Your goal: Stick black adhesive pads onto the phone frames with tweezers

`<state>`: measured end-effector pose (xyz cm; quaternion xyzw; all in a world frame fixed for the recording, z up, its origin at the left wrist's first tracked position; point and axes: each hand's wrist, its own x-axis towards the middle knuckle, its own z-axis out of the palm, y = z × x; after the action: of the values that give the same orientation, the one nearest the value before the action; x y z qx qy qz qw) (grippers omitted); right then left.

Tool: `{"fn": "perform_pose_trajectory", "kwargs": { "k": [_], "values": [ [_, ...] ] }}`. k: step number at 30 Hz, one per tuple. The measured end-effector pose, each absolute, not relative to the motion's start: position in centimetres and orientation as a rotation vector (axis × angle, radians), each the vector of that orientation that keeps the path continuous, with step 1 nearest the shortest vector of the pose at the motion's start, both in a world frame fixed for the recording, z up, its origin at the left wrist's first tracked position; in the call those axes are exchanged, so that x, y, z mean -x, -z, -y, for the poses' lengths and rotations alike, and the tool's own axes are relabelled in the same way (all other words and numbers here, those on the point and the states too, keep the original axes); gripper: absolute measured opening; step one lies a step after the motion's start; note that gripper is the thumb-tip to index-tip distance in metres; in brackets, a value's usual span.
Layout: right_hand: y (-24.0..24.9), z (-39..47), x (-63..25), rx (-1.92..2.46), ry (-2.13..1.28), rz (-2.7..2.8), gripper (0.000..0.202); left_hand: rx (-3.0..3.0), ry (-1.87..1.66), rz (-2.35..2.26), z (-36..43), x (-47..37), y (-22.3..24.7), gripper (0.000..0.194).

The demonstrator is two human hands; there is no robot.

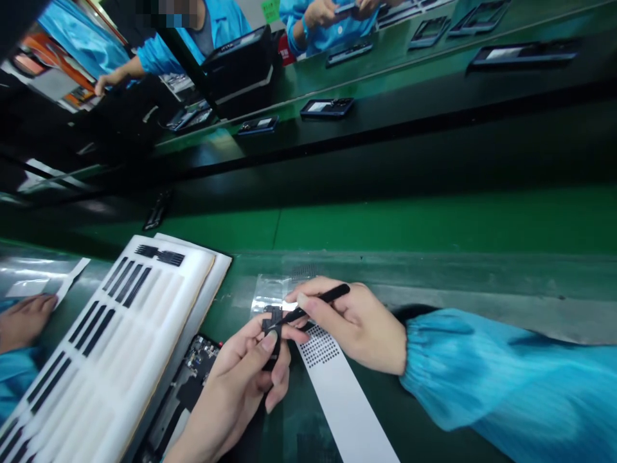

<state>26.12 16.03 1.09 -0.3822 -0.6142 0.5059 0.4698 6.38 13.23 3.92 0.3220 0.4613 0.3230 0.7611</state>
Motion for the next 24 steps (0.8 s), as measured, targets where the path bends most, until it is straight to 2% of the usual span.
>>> {"fn": "perform_pose_trajectory", "kwargs": {
  "k": [12,21,24],
  "values": [
    [-0.22,-16.21,-26.25,0.947,-1.23,1.567,0.021,-0.74,-0.654,-0.989,-13.14,-6.09,-3.77,0.026],
    [-0.4,-15.97,-26.5,0.867,-1.176,1.631,0.024,-0.681,-0.747,-1.001,-13.09,-6.27,-3.57,0.025],
    [-0.4,-16.17,-26.43,0.879,-1.266,1.554,0.022,-0.712,-0.719,-0.997,-13.15,-6.27,-3.6,0.026]
  ]
}}
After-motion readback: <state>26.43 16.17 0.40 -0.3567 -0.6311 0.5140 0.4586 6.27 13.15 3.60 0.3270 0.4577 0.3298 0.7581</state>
